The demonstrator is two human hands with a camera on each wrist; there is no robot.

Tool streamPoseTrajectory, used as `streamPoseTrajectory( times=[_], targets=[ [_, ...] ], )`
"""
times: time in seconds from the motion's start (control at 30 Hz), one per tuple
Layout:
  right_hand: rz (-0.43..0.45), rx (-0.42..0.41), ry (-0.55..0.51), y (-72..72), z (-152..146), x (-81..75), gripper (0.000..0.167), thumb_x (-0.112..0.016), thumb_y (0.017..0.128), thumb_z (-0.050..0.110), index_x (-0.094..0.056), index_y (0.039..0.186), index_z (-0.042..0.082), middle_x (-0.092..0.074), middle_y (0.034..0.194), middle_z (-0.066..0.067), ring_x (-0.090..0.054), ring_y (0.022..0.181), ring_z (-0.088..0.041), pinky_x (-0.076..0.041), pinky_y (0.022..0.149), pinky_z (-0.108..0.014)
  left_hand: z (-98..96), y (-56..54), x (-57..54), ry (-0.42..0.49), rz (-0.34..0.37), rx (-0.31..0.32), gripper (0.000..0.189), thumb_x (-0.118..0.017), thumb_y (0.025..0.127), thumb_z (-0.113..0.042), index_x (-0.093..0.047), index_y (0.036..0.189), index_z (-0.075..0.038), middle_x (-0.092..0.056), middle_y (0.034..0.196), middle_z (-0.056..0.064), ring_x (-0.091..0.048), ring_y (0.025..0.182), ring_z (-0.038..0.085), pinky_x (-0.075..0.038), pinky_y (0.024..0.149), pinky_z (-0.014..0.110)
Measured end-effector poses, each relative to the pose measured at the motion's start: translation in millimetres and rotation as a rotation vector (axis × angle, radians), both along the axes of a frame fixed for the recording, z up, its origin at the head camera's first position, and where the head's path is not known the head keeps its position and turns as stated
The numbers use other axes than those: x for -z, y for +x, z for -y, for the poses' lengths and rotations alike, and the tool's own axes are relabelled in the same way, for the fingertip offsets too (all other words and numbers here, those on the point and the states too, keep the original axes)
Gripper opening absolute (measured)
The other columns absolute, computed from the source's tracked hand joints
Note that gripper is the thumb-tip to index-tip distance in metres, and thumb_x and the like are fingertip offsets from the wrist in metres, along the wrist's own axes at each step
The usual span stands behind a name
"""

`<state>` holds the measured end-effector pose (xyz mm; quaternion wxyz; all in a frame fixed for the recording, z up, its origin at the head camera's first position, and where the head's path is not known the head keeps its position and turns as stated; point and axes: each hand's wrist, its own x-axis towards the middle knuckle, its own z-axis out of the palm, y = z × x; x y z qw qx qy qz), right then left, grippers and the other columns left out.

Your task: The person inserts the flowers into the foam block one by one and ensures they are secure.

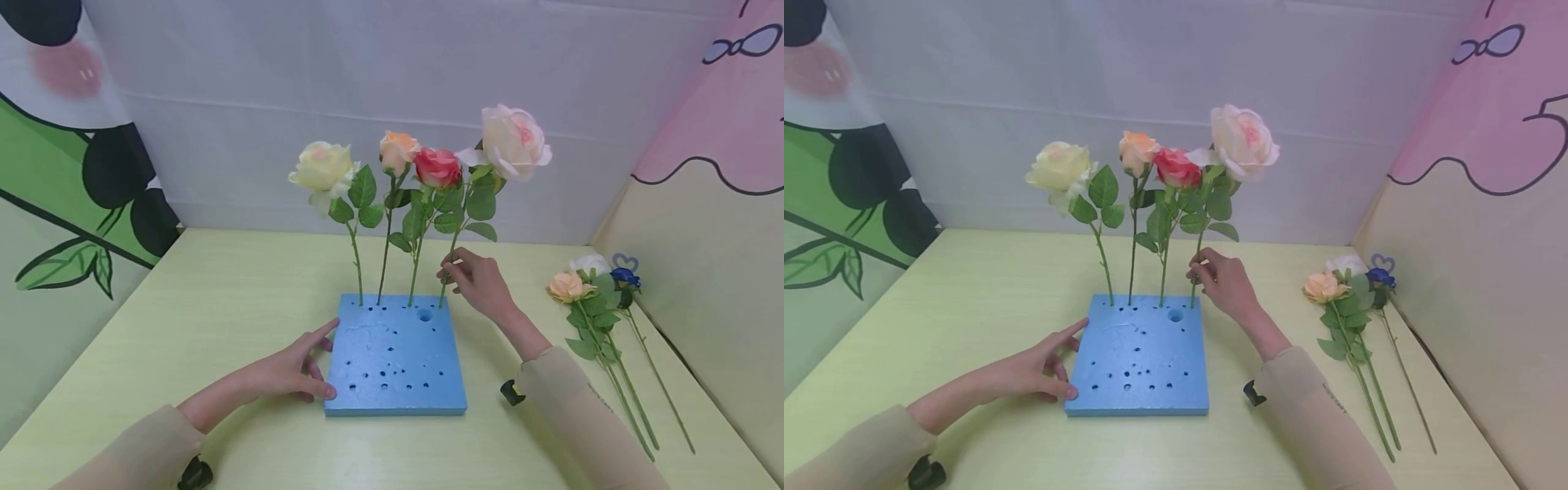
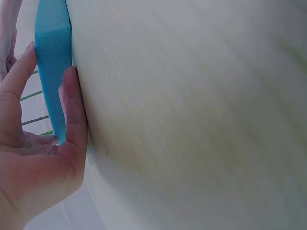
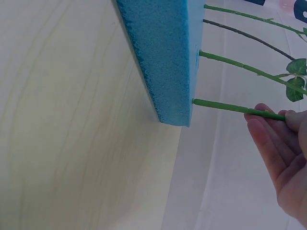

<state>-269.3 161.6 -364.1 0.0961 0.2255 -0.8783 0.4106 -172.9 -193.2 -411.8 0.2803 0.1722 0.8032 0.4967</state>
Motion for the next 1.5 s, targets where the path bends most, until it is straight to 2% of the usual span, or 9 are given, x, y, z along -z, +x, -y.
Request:
streamPoseTrajectory(
  times=[0.43, 0.67, 0.93, 1.03, 1.27, 1.5],
  targets=[
    [-0.002, 0.000, -0.001, 1.2, -2.8, 1.3, 0.015, -0.053, 0.102, 0.014, -0.062, 0.101, 0.002, -0.076, 0.091, -0.015, -0.074, 0.083, -0.035, -0.061, 0.063, -0.043, 1.1, -1.1, 2.9, -0.033, 0.011, -0.018, 0.118, -0.085, 0.077, -0.027, -0.001, 0.160, -0.027, -0.028, 0.151, 0.018, -0.063, 0.083, 0.022, -0.059, 0.071, 0.034],
    [-0.004, -0.011, -0.003, 1.0, -4.3, 3.0, 0.015, -0.052, 0.103, 0.015, -0.061, 0.101, 0.002, -0.077, 0.091, -0.015, -0.075, 0.083, -0.034, -0.061, 0.062, -0.040, 0.9, -1.8, 2.8, -0.042, 0.003, -0.022, 0.118, -0.085, 0.078, -0.027, -0.001, 0.160, -0.026, -0.029, 0.150, 0.018, -0.063, 0.083, 0.022, -0.059, 0.071, 0.033],
    [-0.029, -0.020, 0.067, -0.1, -4.1, 1.3, 0.011, -0.056, 0.101, 0.012, -0.061, 0.100, 0.002, -0.077, 0.092, -0.015, -0.076, 0.081, -0.029, -0.061, 0.062, -0.037, -1.4, 0.1, -0.3, -0.036, 0.005, -0.022, 0.118, -0.085, 0.078, -0.024, 0.000, 0.160, -0.024, -0.029, 0.150, 0.020, -0.063, 0.082, 0.020, -0.058, 0.069, 0.033],
    [-0.027, -0.016, 0.058, -0.8, -4.7, 0.4, 0.011, -0.058, 0.099, 0.011, -0.061, 0.099, 0.001, -0.077, 0.092, -0.017, -0.076, 0.081, -0.030, -0.061, 0.063, -0.038, -2.1, -0.1, -0.5, -0.029, -0.004, -0.014, 0.118, -0.084, 0.078, -0.024, 0.001, 0.160, -0.023, -0.028, 0.150, 0.021, -0.062, 0.081, 0.020, -0.058, 0.068, 0.033],
    [-0.042, -0.020, 0.030, -1.4, -6.0, 0.8, 0.010, -0.059, 0.099, 0.010, -0.060, 0.096, 0.001, -0.076, 0.091, -0.018, -0.076, 0.079, -0.027, -0.060, 0.062, -0.027, -1.5, -0.2, 1.3, -0.047, 0.005, -0.029, 0.118, -0.085, 0.077, -0.026, -0.001, 0.160, -0.026, -0.029, 0.150, 0.018, -0.063, 0.082, 0.020, -0.059, 0.070, 0.032],
    [-0.045, -0.022, 0.025, -1.9, -7.5, 2.6, 0.010, -0.060, 0.098, 0.009, -0.058, 0.094, 0.000, -0.076, 0.090, -0.018, -0.075, 0.078, -0.031, -0.060, 0.063, -0.027, -1.9, 0.9, -1.0, -0.023, 0.003, -0.020, 0.118, -0.084, 0.079, -0.023, 0.000, 0.160, -0.023, -0.028, 0.151, 0.021, -0.062, 0.082, 0.021, -0.058, 0.069, 0.034]
  ],
)
